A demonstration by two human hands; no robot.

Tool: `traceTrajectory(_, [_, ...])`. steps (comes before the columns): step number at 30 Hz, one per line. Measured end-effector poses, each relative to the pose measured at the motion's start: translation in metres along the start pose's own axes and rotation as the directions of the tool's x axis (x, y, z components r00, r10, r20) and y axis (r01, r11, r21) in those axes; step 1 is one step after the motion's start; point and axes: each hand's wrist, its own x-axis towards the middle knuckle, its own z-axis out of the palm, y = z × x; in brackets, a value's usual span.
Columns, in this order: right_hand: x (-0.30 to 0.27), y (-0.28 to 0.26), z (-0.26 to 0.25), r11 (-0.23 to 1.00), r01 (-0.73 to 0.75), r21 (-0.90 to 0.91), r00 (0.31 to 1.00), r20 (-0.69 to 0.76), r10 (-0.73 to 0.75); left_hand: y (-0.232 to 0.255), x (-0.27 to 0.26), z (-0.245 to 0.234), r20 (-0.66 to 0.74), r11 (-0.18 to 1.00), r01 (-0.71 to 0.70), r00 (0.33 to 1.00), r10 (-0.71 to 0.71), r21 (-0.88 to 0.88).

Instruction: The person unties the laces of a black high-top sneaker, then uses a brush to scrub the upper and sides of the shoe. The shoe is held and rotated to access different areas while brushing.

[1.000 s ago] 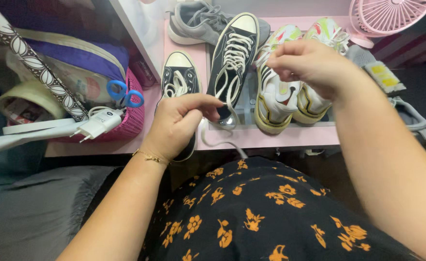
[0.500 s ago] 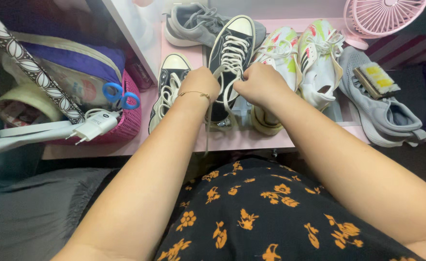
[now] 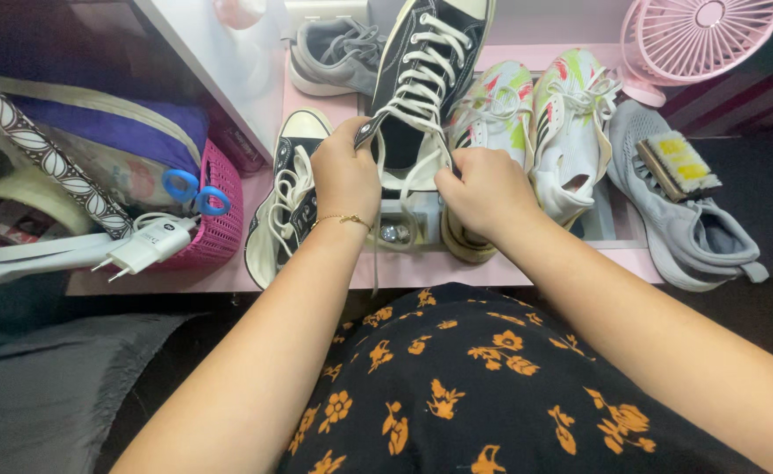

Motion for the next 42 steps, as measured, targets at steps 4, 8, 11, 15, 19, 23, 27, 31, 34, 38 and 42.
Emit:
traceTrajectory(4, [0.009,0.009,0.001,0.994,0.086,0.067,0.996,-0.008,-0.086,0.005,-0.005,0.007,-0.050,0.997,-0.061,0.997,0.059,-0.044])
traceTrajectory(8, [0.015,0.020,-0.005,0.984,0.113,0.141,0.993,0.014,-0.116,0.001,-0.008,0.017,-0.080,0.997,-0.065,0.995,0.062,-0.038])
traceTrajectory(11, [0.023,0.029,-0.006,0.957,0.101,0.274,0.995,-0.011,-0.101,-0.004,-0.009,0.025,-0.089,0.998,-0.022,0.996,0.018,-0.052])
traceTrajectory(15, [0.042,0.038,-0.003,0.901,0.118,0.417,0.993,-0.061,-0.102,-0.008,-0.008,0.038,-0.124,0.998,-0.019,0.992,0.010,-0.066])
traceTrajectory(19, [0.061,0.043,0.003,0.872,0.088,0.482,0.992,0.035,-0.120,-0.009,-0.002,0.045,-0.155,0.999,-0.007,0.988,-0.002,-0.052])
traceTrajectory(23, [0.066,0.047,0.002,0.869,0.046,0.493,0.987,0.111,-0.115,-0.002,0.011,0.042,-0.105,0.993,0.116,0.988,-0.117,-0.019])
traceTrajectory(27, [0.067,0.044,0.003,0.871,0.346,0.348,0.938,-0.126,-0.323,0.006,0.024,0.040,-0.053,0.984,0.180,0.982,-0.179,0.003])
traceTrajectory(31, [0.073,0.043,-0.001,0.861,0.476,0.180,0.880,-0.107,-0.463,0.008,0.027,0.045,-0.029,0.987,0.160,0.987,-0.159,0.010])
traceTrajectory(34, [0.078,0.043,-0.007,0.876,0.450,0.171,0.892,-0.035,-0.451,0.006,0.025,0.043,-0.046,0.997,0.056,0.998,-0.053,0.062])
traceTrajectory(38, [0.082,0.048,-0.021,0.850,0.405,0.337,0.903,-0.004,-0.429,0.007,0.019,0.041,-0.023,0.992,0.077,0.997,-0.075,0.097])
traceTrajectory(42, [0.085,0.051,-0.035,0.528,0.241,0.815,0.866,0.065,-0.496,0.011,0.017,0.037,-0.026,0.990,0.004,1.000,0.000,0.142])
